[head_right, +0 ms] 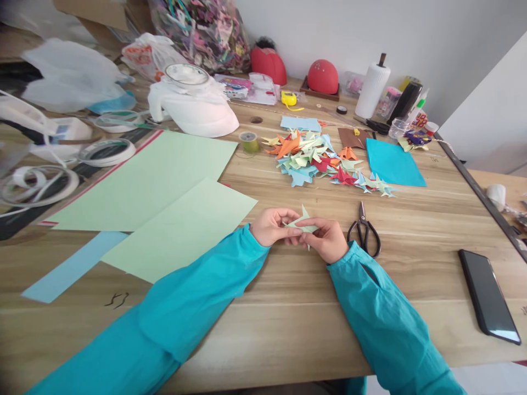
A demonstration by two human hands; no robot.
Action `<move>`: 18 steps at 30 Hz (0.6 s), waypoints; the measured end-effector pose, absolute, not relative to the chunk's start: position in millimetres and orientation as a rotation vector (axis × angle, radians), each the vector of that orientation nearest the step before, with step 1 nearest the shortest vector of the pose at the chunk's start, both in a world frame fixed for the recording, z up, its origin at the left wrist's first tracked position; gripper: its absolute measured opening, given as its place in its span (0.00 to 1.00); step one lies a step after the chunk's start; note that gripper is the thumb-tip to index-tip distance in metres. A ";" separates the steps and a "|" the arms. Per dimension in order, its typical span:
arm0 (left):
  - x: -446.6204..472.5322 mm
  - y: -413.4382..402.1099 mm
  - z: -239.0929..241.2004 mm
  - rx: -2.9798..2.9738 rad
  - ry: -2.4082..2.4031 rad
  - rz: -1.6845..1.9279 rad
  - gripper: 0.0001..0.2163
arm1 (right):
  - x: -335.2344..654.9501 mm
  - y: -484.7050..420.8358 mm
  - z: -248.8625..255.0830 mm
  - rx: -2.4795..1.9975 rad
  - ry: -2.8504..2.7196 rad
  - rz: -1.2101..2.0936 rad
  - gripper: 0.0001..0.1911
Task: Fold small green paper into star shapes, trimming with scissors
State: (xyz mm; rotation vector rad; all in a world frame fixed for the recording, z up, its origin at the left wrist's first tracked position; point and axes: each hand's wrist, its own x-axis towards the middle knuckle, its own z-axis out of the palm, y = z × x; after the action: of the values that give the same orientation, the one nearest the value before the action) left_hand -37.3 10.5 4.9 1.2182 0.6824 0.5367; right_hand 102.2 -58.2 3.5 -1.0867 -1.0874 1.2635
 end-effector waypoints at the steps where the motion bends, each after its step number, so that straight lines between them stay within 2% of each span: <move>1: -37.8 11.0 5.2 1.211 0.677 0.525 0.20 | 102.6 -58.1 4.1 -1.083 -1.081 1.272 0.12; 9: -42.3 16.8 4.9 1.127 0.621 0.484 0.25 | 105.4 -57.8 0.5 -1.022 -1.010 1.341 0.13; 18: -46.0 20.4 8.3 1.099 0.601 0.446 0.26 | 102.5 -58.4 3.0 -0.969 -0.859 1.403 0.12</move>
State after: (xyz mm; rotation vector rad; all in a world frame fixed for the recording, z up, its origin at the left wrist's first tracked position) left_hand -46.0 20.4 8.3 1.0992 0.6014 0.4457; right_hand 102.5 -58.4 3.0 -0.9693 -0.8593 1.4034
